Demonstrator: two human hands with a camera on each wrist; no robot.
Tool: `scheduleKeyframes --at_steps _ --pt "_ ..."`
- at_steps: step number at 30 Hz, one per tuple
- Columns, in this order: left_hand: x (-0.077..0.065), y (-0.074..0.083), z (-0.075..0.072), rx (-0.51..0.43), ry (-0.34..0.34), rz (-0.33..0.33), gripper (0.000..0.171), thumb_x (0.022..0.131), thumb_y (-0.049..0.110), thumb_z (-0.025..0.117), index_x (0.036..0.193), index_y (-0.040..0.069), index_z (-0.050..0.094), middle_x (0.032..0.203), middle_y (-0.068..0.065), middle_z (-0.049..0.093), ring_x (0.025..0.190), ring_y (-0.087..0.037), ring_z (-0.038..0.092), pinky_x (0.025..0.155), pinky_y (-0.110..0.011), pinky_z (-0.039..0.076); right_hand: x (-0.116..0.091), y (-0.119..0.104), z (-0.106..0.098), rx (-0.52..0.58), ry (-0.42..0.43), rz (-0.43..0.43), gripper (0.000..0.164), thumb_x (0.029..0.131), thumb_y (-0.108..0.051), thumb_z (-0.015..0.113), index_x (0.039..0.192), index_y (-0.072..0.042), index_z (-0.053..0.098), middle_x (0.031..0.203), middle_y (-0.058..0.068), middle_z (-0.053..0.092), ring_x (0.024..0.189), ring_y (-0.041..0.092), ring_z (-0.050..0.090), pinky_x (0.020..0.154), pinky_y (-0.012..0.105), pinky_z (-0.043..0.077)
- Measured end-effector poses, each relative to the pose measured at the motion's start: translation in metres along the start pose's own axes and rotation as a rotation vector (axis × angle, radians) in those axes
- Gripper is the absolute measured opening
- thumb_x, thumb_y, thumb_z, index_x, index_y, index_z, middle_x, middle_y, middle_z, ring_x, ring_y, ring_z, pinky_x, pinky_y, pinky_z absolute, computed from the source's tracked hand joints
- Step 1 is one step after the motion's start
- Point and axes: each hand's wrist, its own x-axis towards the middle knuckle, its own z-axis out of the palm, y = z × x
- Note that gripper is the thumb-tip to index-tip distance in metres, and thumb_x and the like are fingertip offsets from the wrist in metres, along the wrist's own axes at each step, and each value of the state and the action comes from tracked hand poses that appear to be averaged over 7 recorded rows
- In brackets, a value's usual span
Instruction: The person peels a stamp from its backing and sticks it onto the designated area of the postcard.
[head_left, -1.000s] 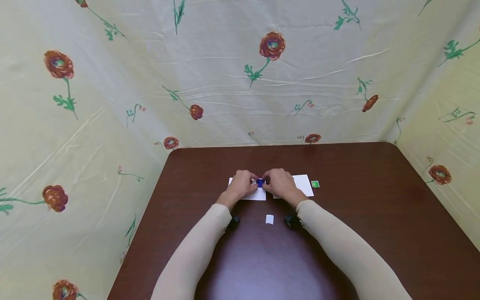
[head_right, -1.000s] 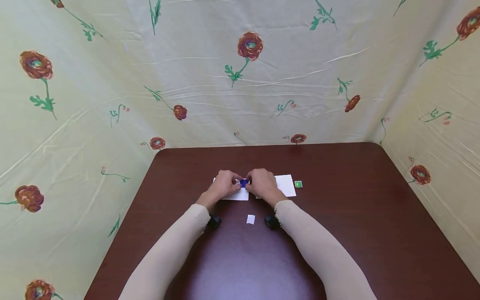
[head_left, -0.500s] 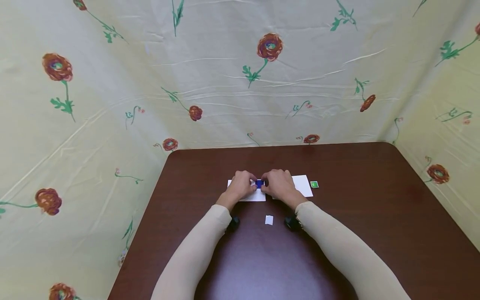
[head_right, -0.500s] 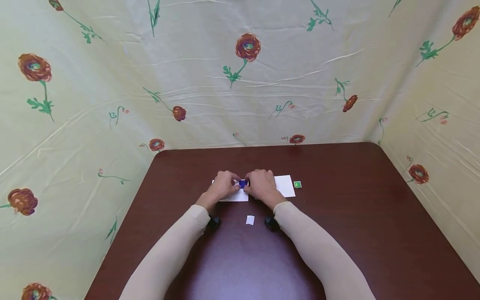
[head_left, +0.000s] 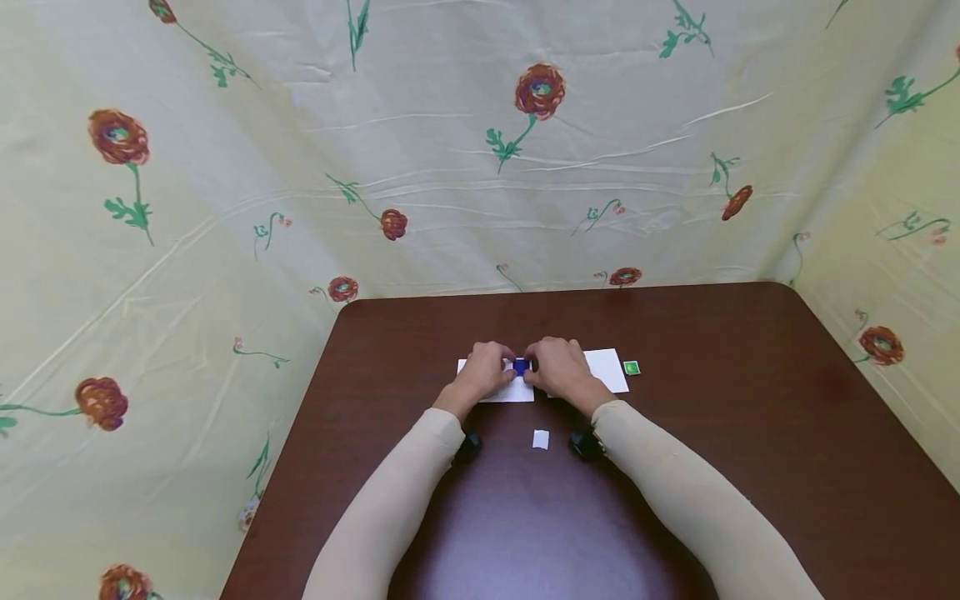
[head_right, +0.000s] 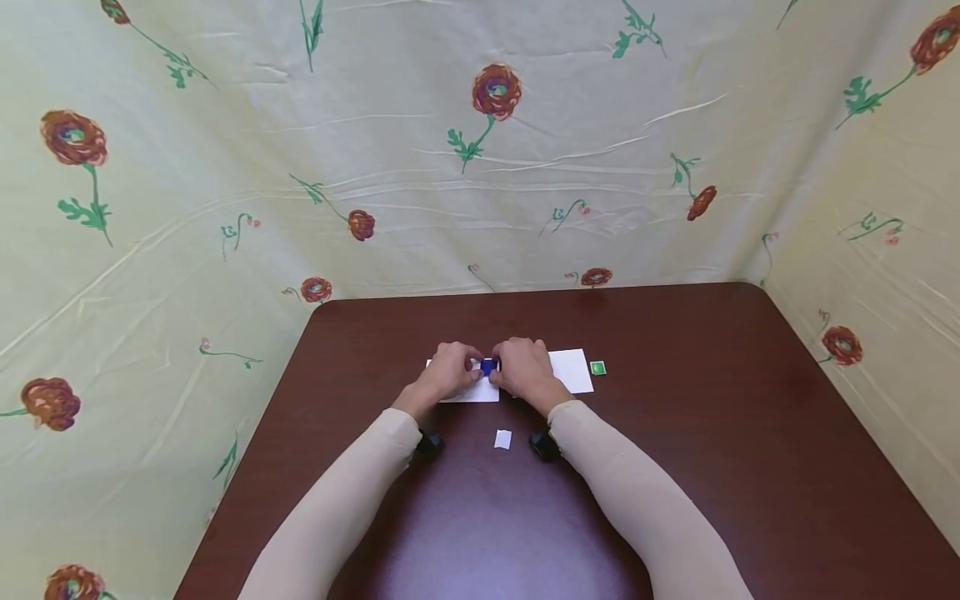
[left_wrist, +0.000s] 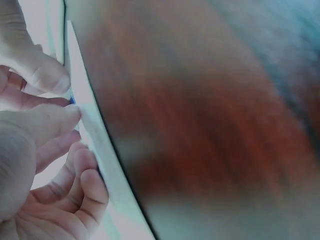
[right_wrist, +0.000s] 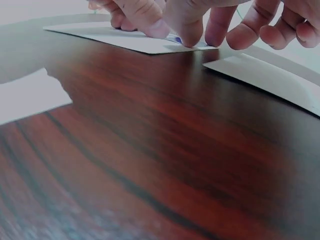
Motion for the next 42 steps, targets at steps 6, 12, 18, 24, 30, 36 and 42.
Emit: scheduleKeyframes --at_steps 6,12,18,24,30,36,42 --pt "-0.001 -0.003 -0.005 0.045 -0.021 0.052 0.035 0.089 0.020 0.075 0.120 0.007 0.070 0.090 -0.005 0.065 0.080 -0.019 0.060 0.069 -0.030 0.052 0.001 0.002 0.002 0.057 0.018 -0.022 0.036 0.083 -0.038 0.077 0.112 -0.017 0.075 0.097 0.002 0.070 0.085 0.020 0.060 0.083 0.041 0.049" --pt "-0.003 0.000 -0.018 0.064 0.020 0.088 0.037 0.087 0.022 0.076 0.121 0.007 0.070 0.098 -0.007 0.068 0.086 -0.021 0.061 0.076 -0.034 0.054 0.002 0.007 -0.012 0.153 0.067 -0.052 0.031 0.084 -0.031 0.077 0.108 -0.012 0.074 0.083 0.000 0.068 0.075 0.017 0.059 0.074 0.036 0.052" --pt "-0.007 0.007 -0.033 0.080 0.057 0.108 0.046 0.088 0.026 0.076 0.129 0.008 0.066 0.121 -0.010 0.067 0.107 -0.023 0.064 0.094 -0.041 0.054 0.000 0.017 -0.039 0.191 0.059 -0.016 0.029 0.087 -0.027 0.075 0.112 -0.012 0.074 0.096 0.004 0.071 0.083 0.020 0.061 0.078 0.037 0.055" --pt "-0.010 0.014 -0.042 0.094 0.069 0.142 0.056 0.087 0.031 0.077 0.135 0.008 0.061 0.137 -0.010 0.062 0.126 -0.028 0.058 0.105 -0.044 0.048 -0.006 0.029 -0.061 0.205 0.043 0.022 0.030 0.089 -0.025 0.074 0.115 -0.011 0.074 0.109 0.008 0.073 0.093 0.024 0.065 0.086 0.042 0.057" --pt "-0.012 0.023 -0.046 0.122 0.064 0.159 0.066 0.086 0.038 0.079 0.142 0.011 0.056 0.144 -0.008 0.057 0.135 -0.027 0.052 0.110 -0.043 0.044 -0.014 0.041 -0.079 0.187 0.038 0.012 0.033 0.091 -0.025 0.073 0.120 -0.008 0.072 0.116 0.011 0.072 0.102 0.028 0.067 0.090 0.045 0.056" --pt "-0.009 0.035 -0.044 0.160 0.051 0.215 0.074 0.084 0.042 0.080 0.145 0.010 0.053 0.148 -0.008 0.054 0.139 -0.026 0.048 0.113 -0.043 0.040 -0.024 0.054 -0.094 0.187 0.025 0.031 0.035 0.092 -0.024 0.073 0.121 -0.006 0.071 0.118 0.015 0.071 0.104 0.031 0.068 0.089 0.047 0.056" --pt "-0.005 0.046 -0.033 0.252 0.020 0.265 0.077 0.085 0.044 0.079 0.147 0.009 0.050 0.151 -0.007 0.051 0.145 -0.027 0.041 0.117 -0.040 0.035 -0.033 0.067 -0.100 0.185 -0.005 0.067 0.036 0.093 -0.022 0.072 0.123 -0.003 0.070 0.119 0.017 0.071 0.105 0.032 0.068 0.089 0.048 0.056"
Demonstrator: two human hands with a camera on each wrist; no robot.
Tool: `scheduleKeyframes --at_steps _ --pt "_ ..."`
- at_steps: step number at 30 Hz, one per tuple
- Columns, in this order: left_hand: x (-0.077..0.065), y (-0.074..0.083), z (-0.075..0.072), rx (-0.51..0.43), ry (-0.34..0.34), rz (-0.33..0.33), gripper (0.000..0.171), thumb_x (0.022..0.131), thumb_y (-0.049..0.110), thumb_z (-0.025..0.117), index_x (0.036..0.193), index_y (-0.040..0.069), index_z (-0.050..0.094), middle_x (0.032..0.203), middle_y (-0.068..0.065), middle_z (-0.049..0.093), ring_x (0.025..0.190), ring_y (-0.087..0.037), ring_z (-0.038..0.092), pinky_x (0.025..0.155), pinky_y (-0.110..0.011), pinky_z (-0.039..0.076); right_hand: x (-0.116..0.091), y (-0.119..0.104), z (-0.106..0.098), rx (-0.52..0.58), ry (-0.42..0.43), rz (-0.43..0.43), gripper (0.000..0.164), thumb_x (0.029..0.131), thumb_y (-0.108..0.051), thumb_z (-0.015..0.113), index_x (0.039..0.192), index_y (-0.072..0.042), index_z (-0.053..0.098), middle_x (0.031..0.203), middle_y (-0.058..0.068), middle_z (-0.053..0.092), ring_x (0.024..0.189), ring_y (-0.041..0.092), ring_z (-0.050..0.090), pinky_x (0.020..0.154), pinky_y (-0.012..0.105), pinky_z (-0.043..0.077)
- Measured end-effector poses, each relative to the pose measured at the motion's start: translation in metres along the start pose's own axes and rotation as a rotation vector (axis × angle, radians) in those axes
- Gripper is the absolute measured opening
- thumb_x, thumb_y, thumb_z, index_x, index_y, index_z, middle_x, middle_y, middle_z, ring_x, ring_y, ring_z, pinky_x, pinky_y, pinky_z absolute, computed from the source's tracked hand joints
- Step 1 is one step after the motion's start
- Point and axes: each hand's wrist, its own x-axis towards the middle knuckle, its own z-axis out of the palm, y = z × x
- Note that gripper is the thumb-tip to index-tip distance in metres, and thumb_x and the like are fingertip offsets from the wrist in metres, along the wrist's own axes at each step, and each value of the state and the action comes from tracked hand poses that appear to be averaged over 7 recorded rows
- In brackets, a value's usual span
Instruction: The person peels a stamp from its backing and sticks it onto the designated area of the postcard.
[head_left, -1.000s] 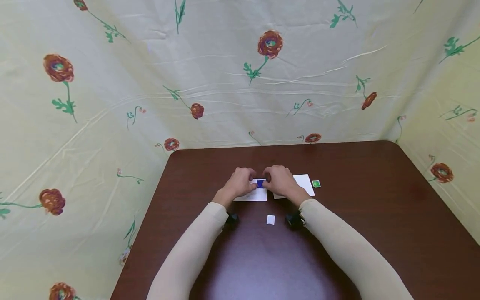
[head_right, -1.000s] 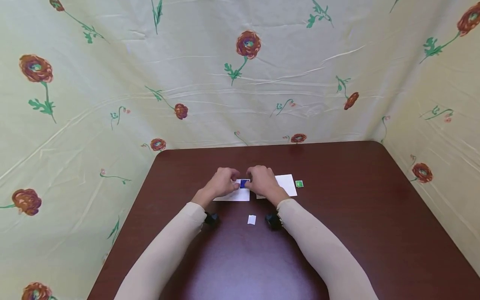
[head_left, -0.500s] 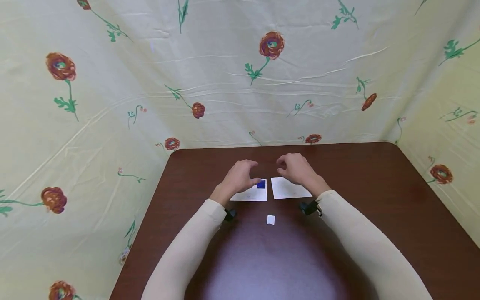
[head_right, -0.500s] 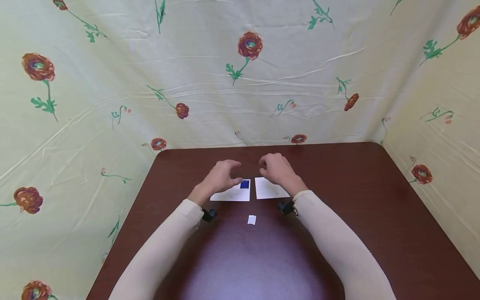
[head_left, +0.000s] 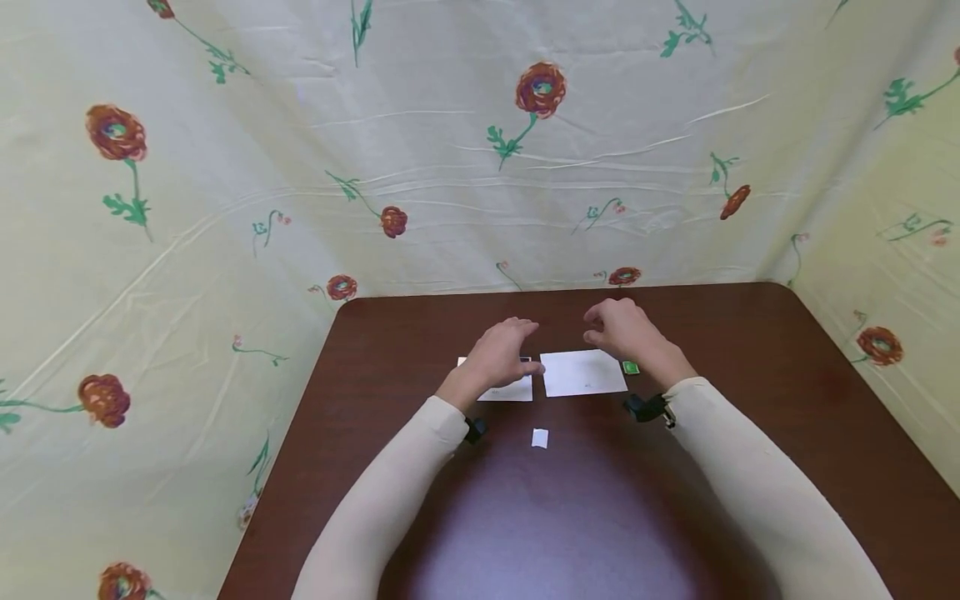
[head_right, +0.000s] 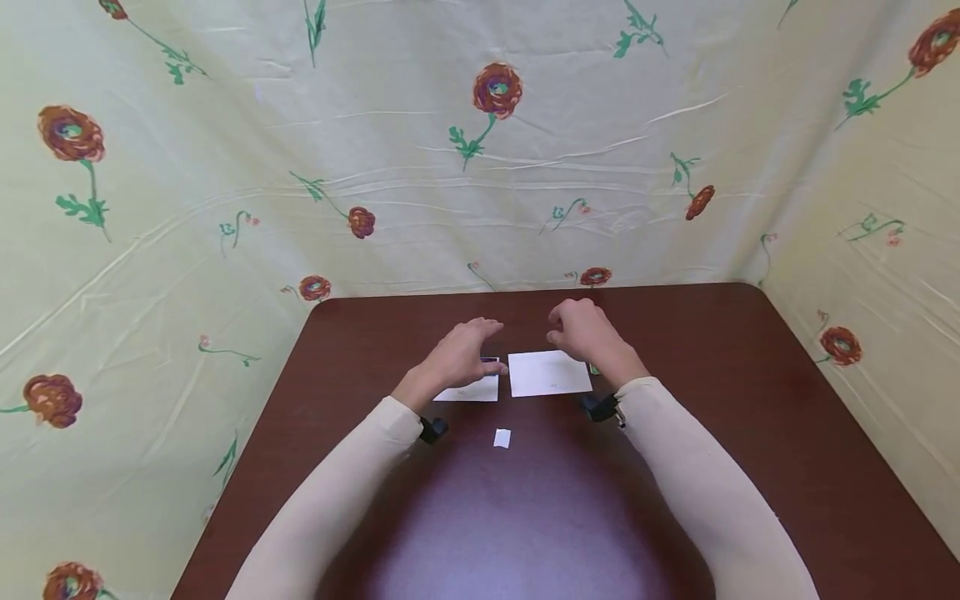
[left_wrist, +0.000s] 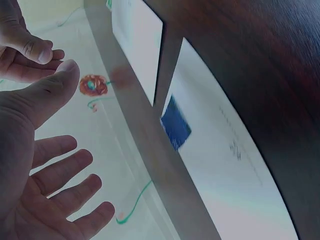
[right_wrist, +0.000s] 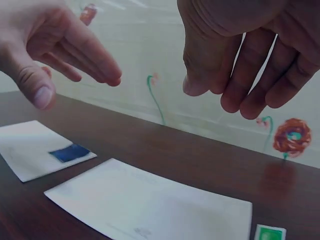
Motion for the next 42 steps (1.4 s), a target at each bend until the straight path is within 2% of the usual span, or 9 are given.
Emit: scheduleKeyframes --at_steps 8,18,24,27,31,35,42 --pt "0.005 0.014 0.019 0.054 -0.061 0.020 0.074 0.085 0.046 0.078 0.143 0.009 0.054 0.143 -0.004 0.059 0.143 -0.027 0.044 0.115 -0.039 0.037 -0.012 0.021 0.001 -0.017 -0.032 0.035 0.035 0.094 -0.019 0.070 0.124 -0.001 0.068 0.121 0.020 0.070 0.105 0.034 0.067 0.090 0.049 0.056" --pt "0.012 0.022 0.038 0.131 -0.072 0.092 0.061 0.086 0.044 0.077 0.135 0.009 0.063 0.132 -0.002 0.067 0.135 -0.030 0.053 0.110 -0.041 0.044 -0.022 0.053 0.009 -0.049 -0.020 0.059 0.025 0.092 -0.013 0.069 0.114 0.000 0.072 0.107 0.018 0.072 0.080 0.025 0.064 0.078 0.044 0.058" --pt "0.013 0.025 0.043 0.171 -0.103 0.083 0.057 0.087 0.044 0.076 0.133 0.011 0.065 0.129 -0.001 0.068 0.130 -0.026 0.056 0.104 -0.041 0.047 -0.027 0.070 0.019 -0.062 -0.019 0.080 0.022 0.090 -0.012 0.070 0.109 -0.001 0.074 0.103 0.017 0.072 0.077 0.026 0.060 0.072 0.041 0.055" --pt "0.013 0.024 0.047 0.182 -0.105 0.084 0.053 0.088 0.045 0.075 0.129 0.012 0.067 0.123 -0.002 0.071 0.123 -0.024 0.059 0.101 -0.042 0.049 -0.029 0.076 0.023 -0.074 -0.014 0.075 0.021 0.089 -0.013 0.070 0.107 -0.002 0.075 0.102 0.017 0.072 0.076 0.026 0.059 0.072 0.042 0.054" --pt "0.014 0.024 0.051 0.193 -0.107 0.082 0.049 0.089 0.045 0.073 0.126 0.013 0.068 0.117 -0.002 0.072 0.116 -0.022 0.061 0.098 -0.043 0.049 -0.031 0.078 0.028 -0.060 -0.022 0.082 0.022 0.090 -0.013 0.072 0.108 -0.002 0.075 0.103 0.016 0.072 0.077 0.026 0.059 0.074 0.043 0.054" --pt "0.013 0.024 0.051 0.198 -0.105 0.078 0.049 0.088 0.042 0.075 0.127 0.014 0.068 0.118 -0.001 0.071 0.115 -0.021 0.061 0.098 -0.041 0.049 -0.031 0.081 0.033 -0.062 -0.032 0.070 0.019 0.090 -0.013 0.072 0.106 -0.004 0.075 0.100 0.013 0.071 0.079 0.025 0.057 0.072 0.041 0.052" --pt "0.013 0.025 0.051 0.179 -0.106 0.089 0.042 0.088 0.039 0.077 0.120 0.014 0.070 0.114 -0.002 0.071 0.109 -0.021 0.063 0.094 -0.039 0.051 -0.031 0.086 0.038 -0.076 -0.018 0.061 0.017 0.088 -0.011 0.073 0.104 -0.006 0.076 0.100 0.011 0.071 0.082 0.025 0.057 0.074 0.042 0.052"
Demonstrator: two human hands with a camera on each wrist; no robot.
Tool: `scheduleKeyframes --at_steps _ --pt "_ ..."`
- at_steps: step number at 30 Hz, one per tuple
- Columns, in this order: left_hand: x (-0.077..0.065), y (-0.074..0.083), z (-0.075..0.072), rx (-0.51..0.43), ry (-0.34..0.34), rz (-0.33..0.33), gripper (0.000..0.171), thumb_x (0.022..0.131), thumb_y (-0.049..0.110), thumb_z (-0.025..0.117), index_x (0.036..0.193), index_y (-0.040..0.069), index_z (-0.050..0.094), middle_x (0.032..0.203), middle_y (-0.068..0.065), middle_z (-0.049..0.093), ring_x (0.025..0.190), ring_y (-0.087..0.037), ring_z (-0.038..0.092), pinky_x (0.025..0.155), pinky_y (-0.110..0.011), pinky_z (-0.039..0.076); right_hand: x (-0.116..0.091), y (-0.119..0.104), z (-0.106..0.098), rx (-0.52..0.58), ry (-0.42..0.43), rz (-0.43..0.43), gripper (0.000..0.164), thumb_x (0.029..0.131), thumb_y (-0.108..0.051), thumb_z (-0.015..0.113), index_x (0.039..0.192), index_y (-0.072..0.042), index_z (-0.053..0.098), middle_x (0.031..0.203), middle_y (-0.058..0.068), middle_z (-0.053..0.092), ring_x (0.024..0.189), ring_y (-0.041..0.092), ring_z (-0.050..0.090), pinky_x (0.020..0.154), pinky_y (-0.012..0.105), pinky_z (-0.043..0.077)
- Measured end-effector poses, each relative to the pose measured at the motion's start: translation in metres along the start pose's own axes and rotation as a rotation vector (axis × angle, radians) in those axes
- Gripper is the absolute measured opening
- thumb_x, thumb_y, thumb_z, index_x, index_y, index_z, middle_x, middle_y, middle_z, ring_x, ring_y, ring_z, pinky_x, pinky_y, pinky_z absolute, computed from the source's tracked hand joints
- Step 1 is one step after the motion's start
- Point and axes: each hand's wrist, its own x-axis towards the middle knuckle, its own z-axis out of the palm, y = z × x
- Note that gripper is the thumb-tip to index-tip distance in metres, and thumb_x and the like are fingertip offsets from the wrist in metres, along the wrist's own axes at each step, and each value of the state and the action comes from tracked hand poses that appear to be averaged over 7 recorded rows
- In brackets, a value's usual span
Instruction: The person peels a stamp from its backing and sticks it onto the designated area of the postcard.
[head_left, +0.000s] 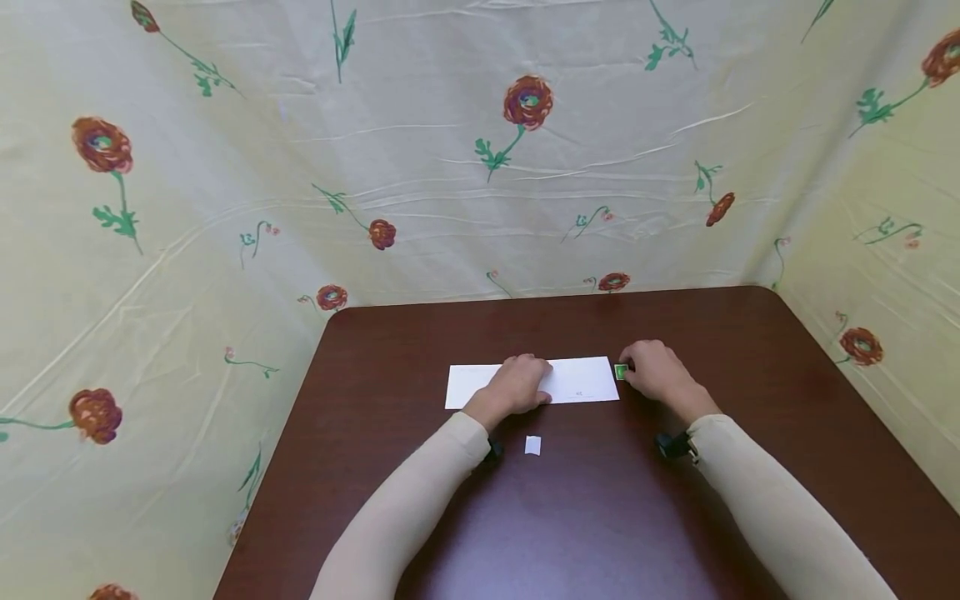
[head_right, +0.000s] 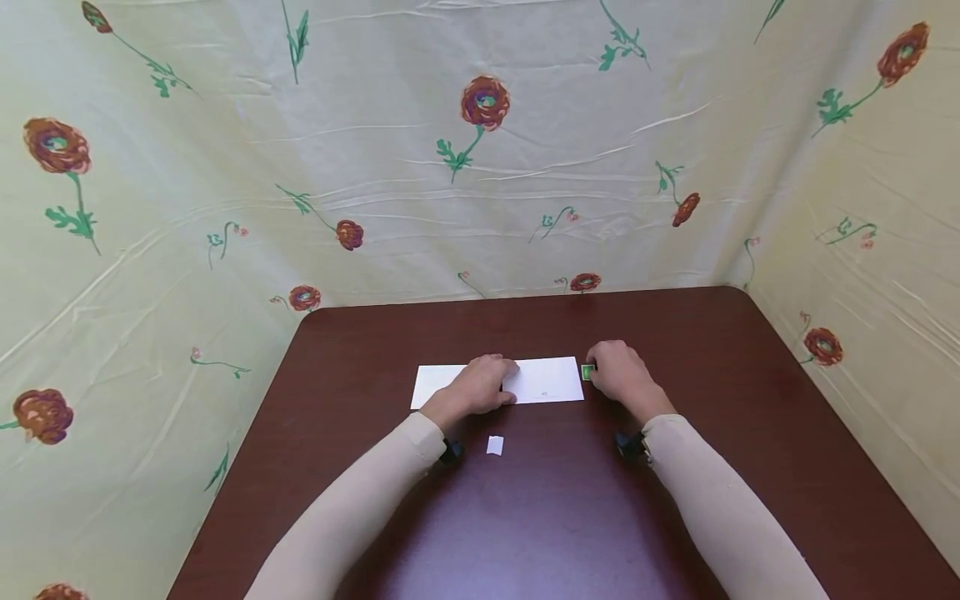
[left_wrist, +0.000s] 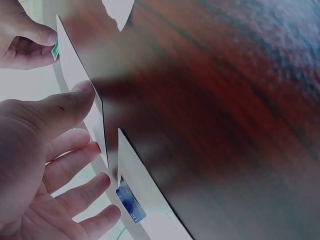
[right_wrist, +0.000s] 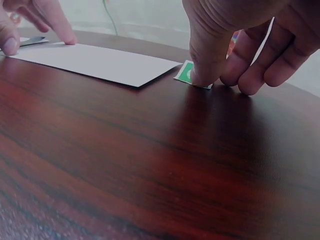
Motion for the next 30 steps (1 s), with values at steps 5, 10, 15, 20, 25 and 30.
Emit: scheduleKeyframes --at_steps 5,10,15,20,25,30 --pt "-0.002 0.000 0.001 -0.014 -0.003 -0.007 0.040 0.088 0.038 0.076 0.119 0.012 0.070 0.113 -0.003 0.072 0.109 -0.022 0.064 0.095 -0.039 0.051 0.001 0.002 0.002 0.022 0.014 0.001 0.014 0.087 -0.011 0.073 0.100 -0.006 0.076 0.094 0.010 0.070 0.078 0.025 0.056 0.069 0.039 0.051" --pt "-0.001 -0.002 0.002 -0.032 0.008 0.000 0.038 0.087 0.037 0.077 0.114 0.011 0.070 0.108 -0.004 0.072 0.104 -0.022 0.066 0.094 -0.036 0.051 0.001 0.004 0.002 0.056 0.042 0.005 0.009 0.087 -0.011 0.072 0.095 -0.006 0.074 0.089 0.009 0.068 0.076 0.025 0.056 0.067 0.038 0.050" --pt "-0.001 -0.002 0.003 -0.032 0.007 0.005 0.039 0.088 0.036 0.077 0.116 0.010 0.070 0.111 -0.004 0.072 0.105 -0.023 0.065 0.095 -0.034 0.050 0.001 0.007 0.002 0.053 0.051 0.003 0.004 0.086 -0.012 0.072 0.088 -0.008 0.072 0.082 0.007 0.065 0.072 0.025 0.055 0.064 0.036 0.048" --pt "-0.001 -0.002 0.002 -0.037 0.001 0.000 0.039 0.088 0.036 0.076 0.116 0.010 0.069 0.111 -0.005 0.072 0.105 -0.023 0.065 0.096 -0.034 0.049 0.000 0.006 -0.001 0.058 0.025 0.013 0.004 0.086 -0.013 0.072 0.085 -0.010 0.071 0.079 0.005 0.064 0.071 0.023 0.055 0.062 0.034 0.047" --pt "0.000 -0.002 0.003 -0.050 -0.003 -0.009 0.041 0.088 0.036 0.076 0.119 0.010 0.069 0.114 -0.005 0.072 0.106 -0.022 0.064 0.097 -0.034 0.049 -0.001 0.003 -0.006 0.058 -0.017 0.023 0.005 0.087 -0.014 0.072 0.084 -0.012 0.071 0.078 0.004 0.064 0.072 0.023 0.055 0.063 0.033 0.047" --pt "0.001 -0.001 0.004 -0.051 -0.001 -0.013 0.043 0.088 0.035 0.077 0.122 0.010 0.068 0.115 -0.005 0.072 0.108 -0.022 0.064 0.098 -0.034 0.049 -0.002 -0.002 -0.014 0.049 -0.026 -0.005 0.006 0.086 -0.014 0.073 0.080 -0.012 0.071 0.075 0.003 0.063 0.070 0.021 0.054 0.062 0.031 0.046"
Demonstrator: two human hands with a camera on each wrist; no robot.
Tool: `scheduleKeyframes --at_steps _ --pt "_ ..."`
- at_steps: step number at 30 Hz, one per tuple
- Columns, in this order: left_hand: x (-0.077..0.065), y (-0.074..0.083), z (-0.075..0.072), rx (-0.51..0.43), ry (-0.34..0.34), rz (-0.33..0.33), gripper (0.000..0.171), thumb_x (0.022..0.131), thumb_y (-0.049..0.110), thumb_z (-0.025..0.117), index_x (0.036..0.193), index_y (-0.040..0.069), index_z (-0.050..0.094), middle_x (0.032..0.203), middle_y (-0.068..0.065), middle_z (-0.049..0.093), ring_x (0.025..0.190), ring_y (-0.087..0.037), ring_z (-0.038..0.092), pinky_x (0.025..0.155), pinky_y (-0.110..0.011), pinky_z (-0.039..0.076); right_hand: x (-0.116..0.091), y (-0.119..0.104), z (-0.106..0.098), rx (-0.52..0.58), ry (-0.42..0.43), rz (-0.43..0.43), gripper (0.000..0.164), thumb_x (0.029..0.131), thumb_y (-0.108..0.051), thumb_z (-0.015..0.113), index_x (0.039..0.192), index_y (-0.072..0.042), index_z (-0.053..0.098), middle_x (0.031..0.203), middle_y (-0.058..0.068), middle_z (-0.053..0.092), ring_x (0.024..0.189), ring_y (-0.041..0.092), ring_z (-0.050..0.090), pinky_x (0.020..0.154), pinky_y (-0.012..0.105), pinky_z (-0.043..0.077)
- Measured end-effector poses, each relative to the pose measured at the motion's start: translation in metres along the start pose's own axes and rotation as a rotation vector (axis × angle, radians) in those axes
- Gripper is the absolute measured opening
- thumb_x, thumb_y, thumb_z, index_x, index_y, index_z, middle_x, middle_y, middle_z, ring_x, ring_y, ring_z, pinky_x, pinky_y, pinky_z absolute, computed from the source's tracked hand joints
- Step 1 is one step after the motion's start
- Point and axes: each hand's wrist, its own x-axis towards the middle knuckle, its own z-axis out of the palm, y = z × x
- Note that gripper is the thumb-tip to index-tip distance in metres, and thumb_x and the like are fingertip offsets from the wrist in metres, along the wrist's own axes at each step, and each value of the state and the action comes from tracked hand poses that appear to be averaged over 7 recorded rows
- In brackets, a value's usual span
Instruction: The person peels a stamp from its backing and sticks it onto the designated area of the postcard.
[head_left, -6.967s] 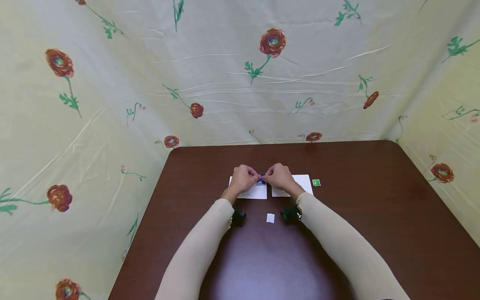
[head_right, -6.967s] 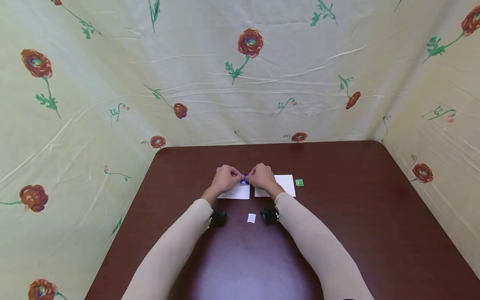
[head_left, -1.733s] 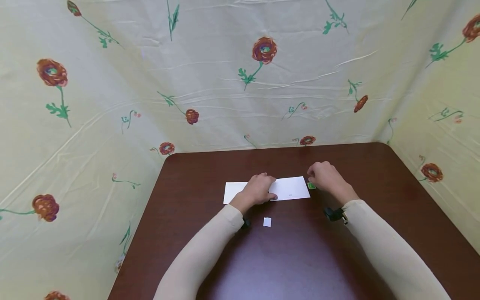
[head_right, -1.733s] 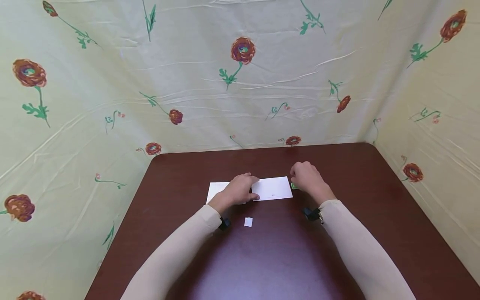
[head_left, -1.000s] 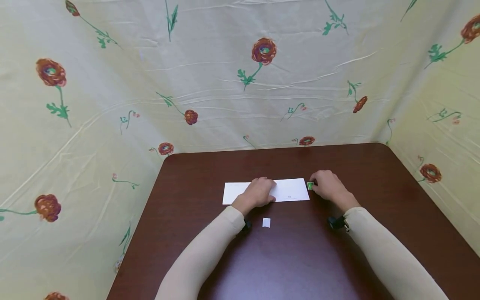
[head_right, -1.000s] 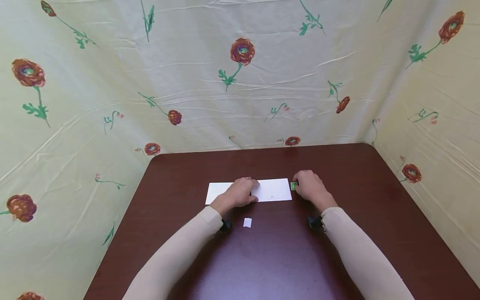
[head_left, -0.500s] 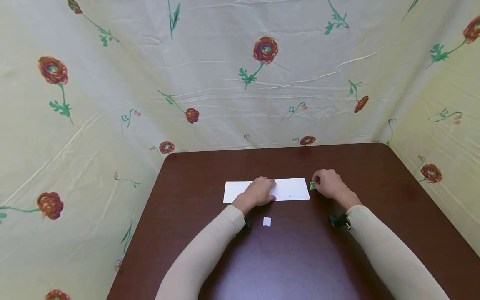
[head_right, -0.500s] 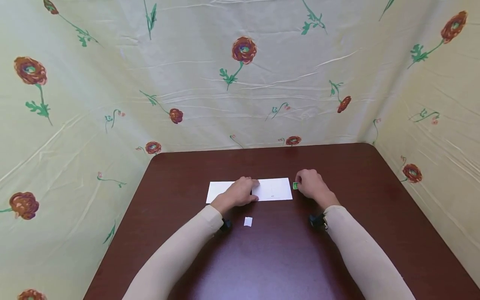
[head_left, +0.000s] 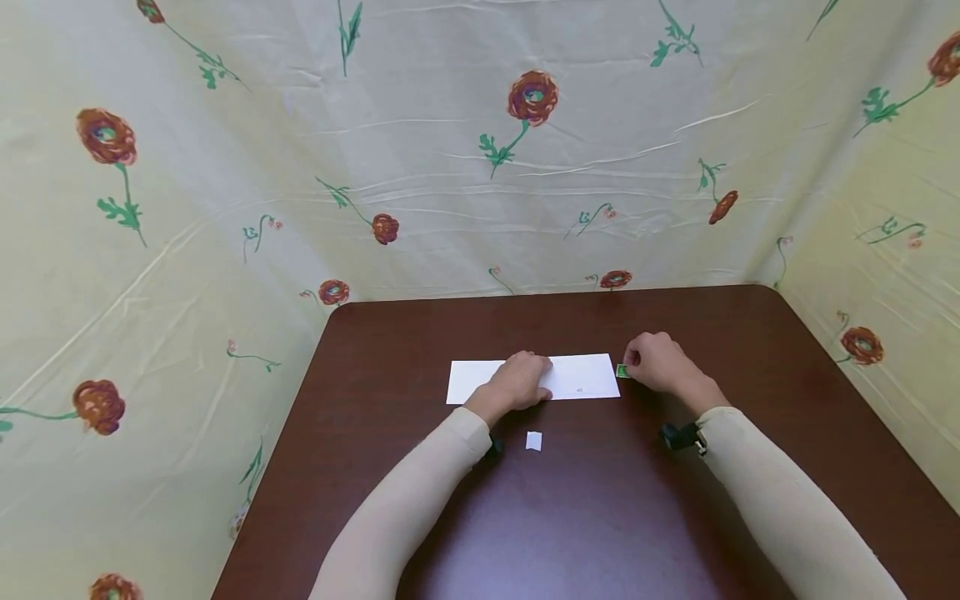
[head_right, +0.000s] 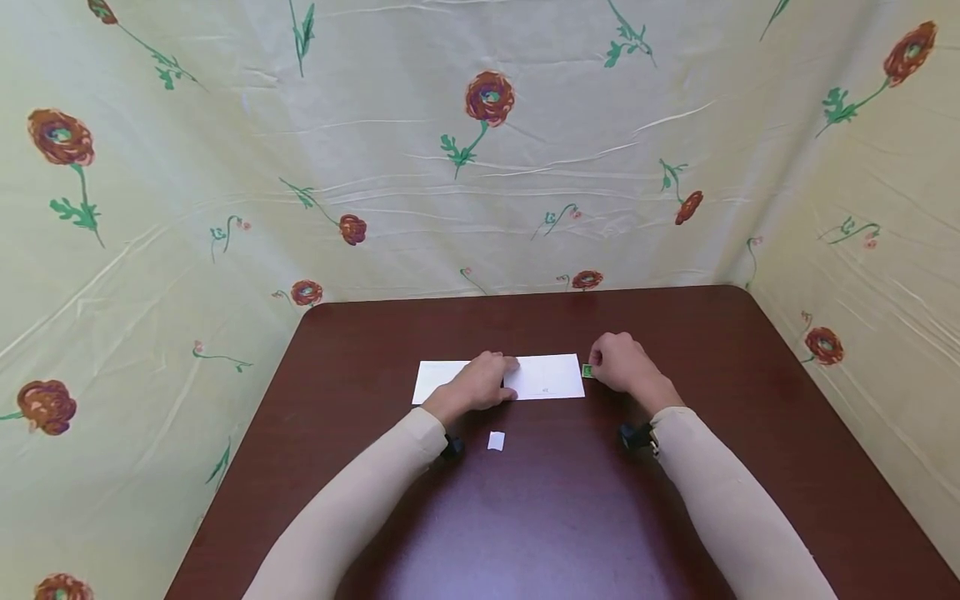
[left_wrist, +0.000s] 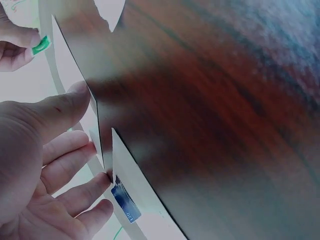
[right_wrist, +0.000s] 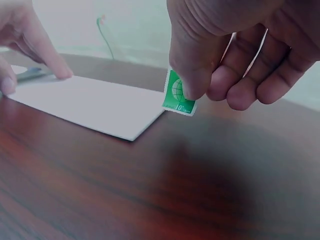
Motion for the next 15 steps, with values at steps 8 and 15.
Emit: scheduleKeyframes --at_steps 8,15 --pt "0.001 0.001 -0.001 0.019 0.007 0.006 0.041 0.088 0.035 0.077 0.120 0.010 0.069 0.113 -0.005 0.073 0.106 -0.023 0.065 0.098 -0.034 0.048 -0.004 -0.023 -0.013 -0.006 0.009 -0.070 0.006 0.084 -0.012 0.074 0.078 -0.013 0.070 0.072 0.001 0.061 0.068 0.019 0.053 0.061 0.030 0.044" --pt "0.000 0.001 -0.001 0.017 0.009 -0.004 0.041 0.087 0.035 0.077 0.120 0.010 0.069 0.113 -0.005 0.072 0.106 -0.023 0.065 0.095 -0.034 0.050 -0.011 -0.047 -0.018 -0.004 -0.010 -0.122 0.008 0.083 -0.013 0.074 0.076 -0.015 0.069 0.069 -0.001 0.059 0.066 0.017 0.052 0.060 0.030 0.043"
